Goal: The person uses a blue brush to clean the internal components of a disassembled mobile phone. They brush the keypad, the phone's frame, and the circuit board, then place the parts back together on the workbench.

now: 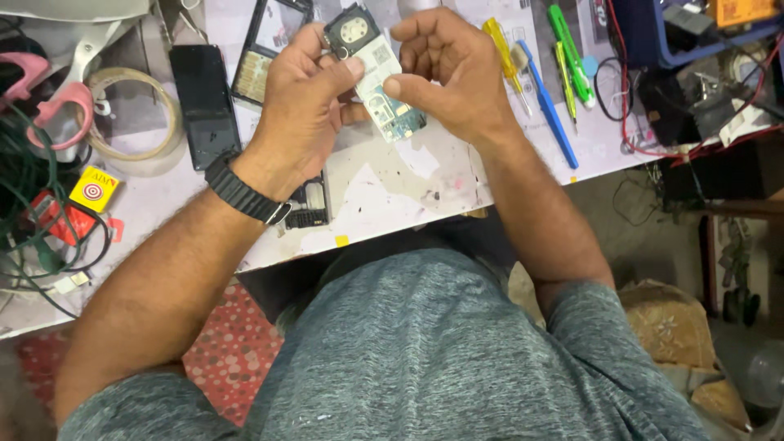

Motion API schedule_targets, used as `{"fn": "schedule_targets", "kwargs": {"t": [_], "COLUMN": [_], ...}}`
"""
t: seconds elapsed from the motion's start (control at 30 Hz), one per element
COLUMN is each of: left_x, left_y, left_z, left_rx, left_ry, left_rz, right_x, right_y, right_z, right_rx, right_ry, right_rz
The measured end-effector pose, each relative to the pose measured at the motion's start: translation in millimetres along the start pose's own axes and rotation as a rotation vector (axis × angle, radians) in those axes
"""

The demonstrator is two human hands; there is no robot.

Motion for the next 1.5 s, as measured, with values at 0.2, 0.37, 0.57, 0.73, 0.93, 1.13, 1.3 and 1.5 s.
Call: {"fn": "schedule_targets", "kwargs": {"t": [0.2,0.37,0.57,0.73,0.93,1.13,1.3,1.5], "left_x": [7,3,-2,-1,3,1,-4,0], "left_y": [0,0,2,1,-2,-2,-1,1], "left_z": [-3,1,-5,-6,-11,-15,-14,-13], "left_rx": [0.037,0.086,0.023,0.010,-0.052,-0.037,0.000,-0.012], "left_ry": [0.059,0.181,0.044,0.009,-0.109,-0.107,-0.070,-0.057], "left_rz": [-0.043,-0.150,-0.156,-0.090,-0.048,-0.019,-0.011,-0.049], "right_x": [0,-4,-3,-12,-18,-18,-18,-15], "right_y": [4,5,5,7,5,4,3,7], "right_z": [16,19,22,11,-15,-20,-24,-16], "right_rx": [-0.032,-0.060,-0.081,0.036,0.256,0.163,0.148,0.214], "right_ry": [-0.255,-0.357,-0.233,0.057,0.590,0.546,0.525,0.475], "right_rz": [0.019,0.129,0.146,0.198,0.270,0.267,0.301,0.341]}}
Point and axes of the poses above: each hand's wrist, its own y-axis away from the middle knuckle, its own x-axis out of the back of the hand, z = x × y, the point moved 2 cm from there along -y, towards the middle knuckle, and after that the axes turned 11 degrees about y, right-handed, at the moved point
